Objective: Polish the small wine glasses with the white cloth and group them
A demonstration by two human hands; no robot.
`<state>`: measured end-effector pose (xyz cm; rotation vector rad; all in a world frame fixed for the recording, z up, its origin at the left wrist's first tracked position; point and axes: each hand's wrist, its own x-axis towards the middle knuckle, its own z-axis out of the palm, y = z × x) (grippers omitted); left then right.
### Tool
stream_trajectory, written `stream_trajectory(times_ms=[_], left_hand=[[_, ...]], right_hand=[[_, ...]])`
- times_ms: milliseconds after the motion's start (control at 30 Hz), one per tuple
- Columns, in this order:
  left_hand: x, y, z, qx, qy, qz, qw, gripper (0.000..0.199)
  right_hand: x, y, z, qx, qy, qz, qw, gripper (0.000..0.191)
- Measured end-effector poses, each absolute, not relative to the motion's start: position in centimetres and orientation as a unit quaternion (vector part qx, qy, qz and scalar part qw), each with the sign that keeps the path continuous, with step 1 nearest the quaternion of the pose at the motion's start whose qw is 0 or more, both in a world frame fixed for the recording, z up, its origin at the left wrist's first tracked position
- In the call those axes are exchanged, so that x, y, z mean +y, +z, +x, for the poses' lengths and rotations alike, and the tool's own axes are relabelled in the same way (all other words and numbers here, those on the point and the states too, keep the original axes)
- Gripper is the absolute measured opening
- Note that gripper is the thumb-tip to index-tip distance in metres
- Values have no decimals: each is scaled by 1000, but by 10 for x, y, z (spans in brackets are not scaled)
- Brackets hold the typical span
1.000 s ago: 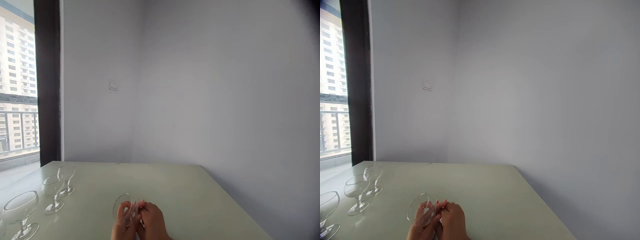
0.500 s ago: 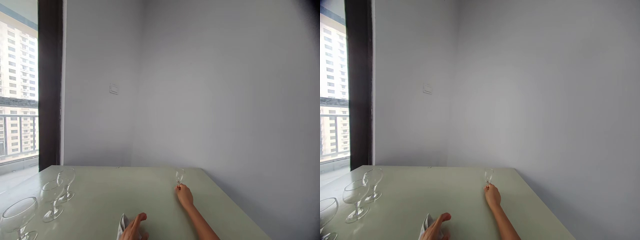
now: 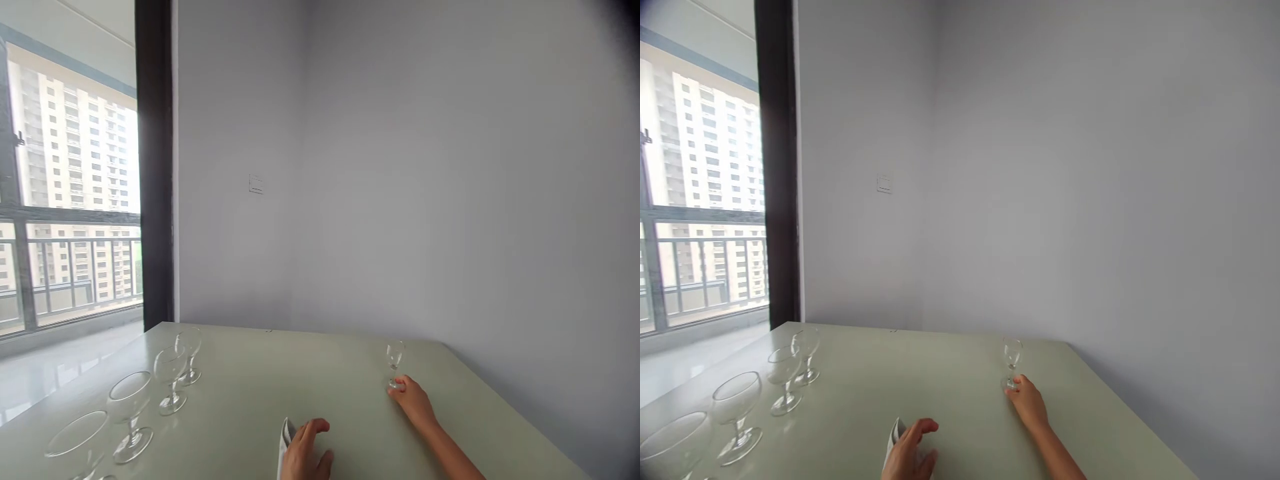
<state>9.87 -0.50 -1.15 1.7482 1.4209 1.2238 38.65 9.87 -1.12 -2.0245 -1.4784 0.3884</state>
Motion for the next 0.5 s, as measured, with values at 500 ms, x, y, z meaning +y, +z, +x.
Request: stream_trajectory(times_ms=[500], left_hand=[[-45, 67, -21, 529, 782, 250, 216, 41]], right_hand=[[50, -33, 407, -569, 183, -722, 348, 20]])
